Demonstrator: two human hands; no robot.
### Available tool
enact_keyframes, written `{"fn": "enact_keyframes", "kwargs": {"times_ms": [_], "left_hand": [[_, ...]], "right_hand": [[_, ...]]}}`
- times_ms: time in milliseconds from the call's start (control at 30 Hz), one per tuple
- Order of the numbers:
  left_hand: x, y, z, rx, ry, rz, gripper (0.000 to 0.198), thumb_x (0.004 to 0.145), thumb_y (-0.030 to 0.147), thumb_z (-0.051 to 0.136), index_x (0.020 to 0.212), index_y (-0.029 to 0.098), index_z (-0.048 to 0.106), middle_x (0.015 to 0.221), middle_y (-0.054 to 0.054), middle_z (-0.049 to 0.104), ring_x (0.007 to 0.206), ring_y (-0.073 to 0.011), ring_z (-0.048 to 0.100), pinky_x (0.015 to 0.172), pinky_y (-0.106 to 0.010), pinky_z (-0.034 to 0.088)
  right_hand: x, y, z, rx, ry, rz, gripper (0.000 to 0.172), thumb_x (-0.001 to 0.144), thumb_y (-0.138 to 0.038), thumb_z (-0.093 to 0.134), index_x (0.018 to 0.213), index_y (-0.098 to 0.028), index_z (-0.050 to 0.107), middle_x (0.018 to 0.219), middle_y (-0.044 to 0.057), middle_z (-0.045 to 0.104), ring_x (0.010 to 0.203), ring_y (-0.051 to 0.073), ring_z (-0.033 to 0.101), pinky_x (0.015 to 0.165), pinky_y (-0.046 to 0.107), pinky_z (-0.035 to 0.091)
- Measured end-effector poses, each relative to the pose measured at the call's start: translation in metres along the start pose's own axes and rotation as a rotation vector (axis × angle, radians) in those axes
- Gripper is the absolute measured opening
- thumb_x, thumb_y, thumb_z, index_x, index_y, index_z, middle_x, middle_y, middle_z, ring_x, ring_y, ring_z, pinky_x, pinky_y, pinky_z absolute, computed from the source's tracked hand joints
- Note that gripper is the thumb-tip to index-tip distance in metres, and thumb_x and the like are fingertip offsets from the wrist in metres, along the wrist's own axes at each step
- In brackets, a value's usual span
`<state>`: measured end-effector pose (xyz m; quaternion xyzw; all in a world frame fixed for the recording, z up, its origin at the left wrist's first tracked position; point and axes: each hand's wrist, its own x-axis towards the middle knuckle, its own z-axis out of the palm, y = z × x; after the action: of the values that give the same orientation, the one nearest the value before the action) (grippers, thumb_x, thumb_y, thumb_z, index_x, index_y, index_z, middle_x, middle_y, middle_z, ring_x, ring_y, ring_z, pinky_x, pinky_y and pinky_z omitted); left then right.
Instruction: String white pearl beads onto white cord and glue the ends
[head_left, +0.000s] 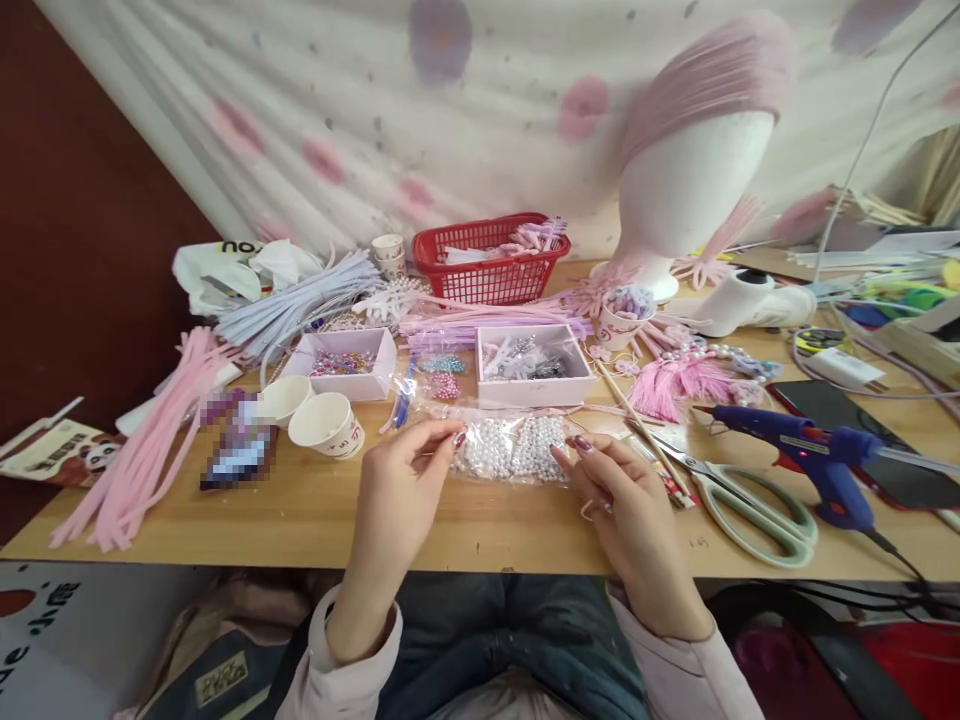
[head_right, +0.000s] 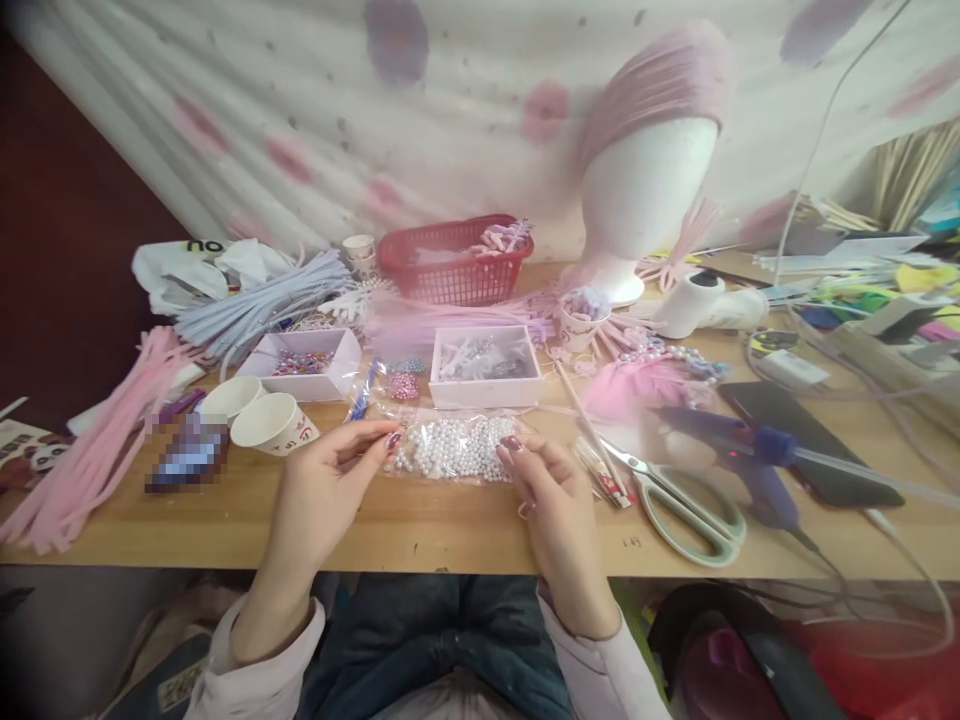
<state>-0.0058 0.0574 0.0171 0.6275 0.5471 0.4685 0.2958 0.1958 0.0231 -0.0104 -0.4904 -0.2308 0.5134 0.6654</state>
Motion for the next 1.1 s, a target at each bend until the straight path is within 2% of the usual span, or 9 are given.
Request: {"fn": "enact_keyframes", "kwargs": {"times_ms": [100, 167, 233, 300, 400, 567, 800, 967, 1100], "left_hand": [[0.011, -0.001, 0.01, 0.173, -0.051, -0.064, 0.024, 0.081, 0.009, 0.06, 0.09, 0.021, 0.078, 0.097, -0.008, 0.081, 0.089, -0.0269, 0.076, 0.09, -0.046, 0.059], [0.017, -0.005, 0.015, 0.23, -0.065, -0.122, 0.026, 0.079, 0.004, 0.059, 0.086, 0.021, 0.078, 0.095, -0.009, 0.081, 0.091, -0.0292, 0.075, 0.094, -0.052, 0.056], [0.021, -0.009, 0.02, 0.218, -0.082, -0.159, 0.025, 0.078, 0.003, 0.058, 0.083, 0.02, 0.076, 0.093, -0.01, 0.08, 0.09, -0.0296, 0.075, 0.092, -0.051, 0.057], [0.024, -0.012, 0.023, 0.175, -0.108, -0.19, 0.024, 0.079, 0.004, 0.057, 0.086, 0.019, 0.075, 0.092, -0.011, 0.08, 0.085, -0.0274, 0.075, 0.08, -0.045, 0.062], [0.029, -0.012, 0.026, 0.068, -0.174, -0.255, 0.025, 0.081, 0.007, 0.056, 0.097, 0.017, 0.072, 0.093, -0.011, 0.079, 0.076, -0.0223, 0.076, 0.062, -0.033, 0.063], [0.035, -0.002, 0.027, -0.04, -0.251, -0.363, 0.023, 0.081, 0.008, 0.056, 0.098, 0.013, 0.071, 0.095, -0.012, 0.081, 0.069, -0.0185, 0.076, 0.051, -0.025, 0.059], [0.039, 0.022, 0.029, -0.052, -0.28, -0.393, 0.019, 0.075, 0.013, 0.065, 0.092, 0.015, 0.074, 0.087, -0.009, 0.08, 0.064, -0.0169, 0.074, 0.048, -0.024, 0.057], [0.039, 0.042, 0.032, 0.014, -0.306, -0.31, 0.02, 0.077, 0.018, 0.062, 0.094, 0.017, 0.074, 0.084, -0.007, 0.08, 0.058, -0.0165, 0.072, 0.047, -0.025, 0.056], [0.043, 0.049, 0.032, 0.1, -0.315, -0.233, 0.025, 0.083, 0.022, 0.057, 0.099, 0.018, 0.076, 0.069, -0.003, 0.074, 0.047, -0.0146, 0.065, 0.046, -0.026, 0.055]], "right_hand": [[-0.001, 0.002, -0.002, 0.007, -0.014, 0.022, 0.032, 0.06, -0.041, 0.092, 0.068, -0.021, 0.069, 0.056, -0.006, 0.052, 0.049, 0.009, 0.044, 0.065, 0.028, 0.056], [-0.001, 0.002, -0.004, 0.013, -0.019, 0.042, 0.031, 0.063, -0.04, 0.091, 0.07, -0.021, 0.068, 0.052, -0.007, 0.047, 0.044, 0.008, 0.036, 0.05, 0.024, 0.047], [-0.001, 0.003, -0.007, 0.01, -0.022, 0.05, 0.03, 0.065, -0.041, 0.09, 0.072, -0.022, 0.068, 0.053, -0.006, 0.049, 0.044, 0.008, 0.035, 0.043, 0.023, 0.039], [-0.001, 0.005, -0.009, -0.004, -0.027, 0.039, 0.029, 0.068, -0.042, 0.088, 0.075, -0.022, 0.069, 0.057, -0.004, 0.054, 0.046, 0.01, 0.04, 0.043, 0.023, 0.037], [-0.001, 0.007, -0.012, -0.023, -0.034, 0.027, 0.028, 0.07, -0.044, 0.086, 0.077, -0.023, 0.069, 0.06, -0.002, 0.058, 0.052, 0.014, 0.048, 0.048, 0.026, 0.043], [0.001, 0.008, -0.015, -0.012, -0.017, 0.056, 0.03, 0.07, -0.046, 0.086, 0.077, -0.022, 0.069, 0.065, 0.0, 0.062, 0.056, 0.015, 0.053, 0.049, 0.026, 0.043], [0.001, 0.01, -0.017, 0.033, -0.028, 0.052, 0.03, 0.071, -0.046, 0.086, 0.077, -0.022, 0.07, 0.071, 0.001, 0.066, 0.059, 0.015, 0.054, 0.051, 0.026, 0.045], [0.003, 0.009, -0.019, 0.067, -0.039, 0.056, 0.027, 0.071, -0.044, 0.086, 0.076, -0.023, 0.069, 0.069, 0.0, 0.065, 0.055, 0.014, 0.053, 0.051, 0.026, 0.046], [0.004, 0.008, -0.02, 0.079, -0.039, 0.033, 0.026, 0.072, -0.043, 0.086, 0.076, -0.023, 0.069, 0.066, -0.001, 0.063, 0.054, 0.013, 0.052, 0.056, 0.029, 0.051]]}}
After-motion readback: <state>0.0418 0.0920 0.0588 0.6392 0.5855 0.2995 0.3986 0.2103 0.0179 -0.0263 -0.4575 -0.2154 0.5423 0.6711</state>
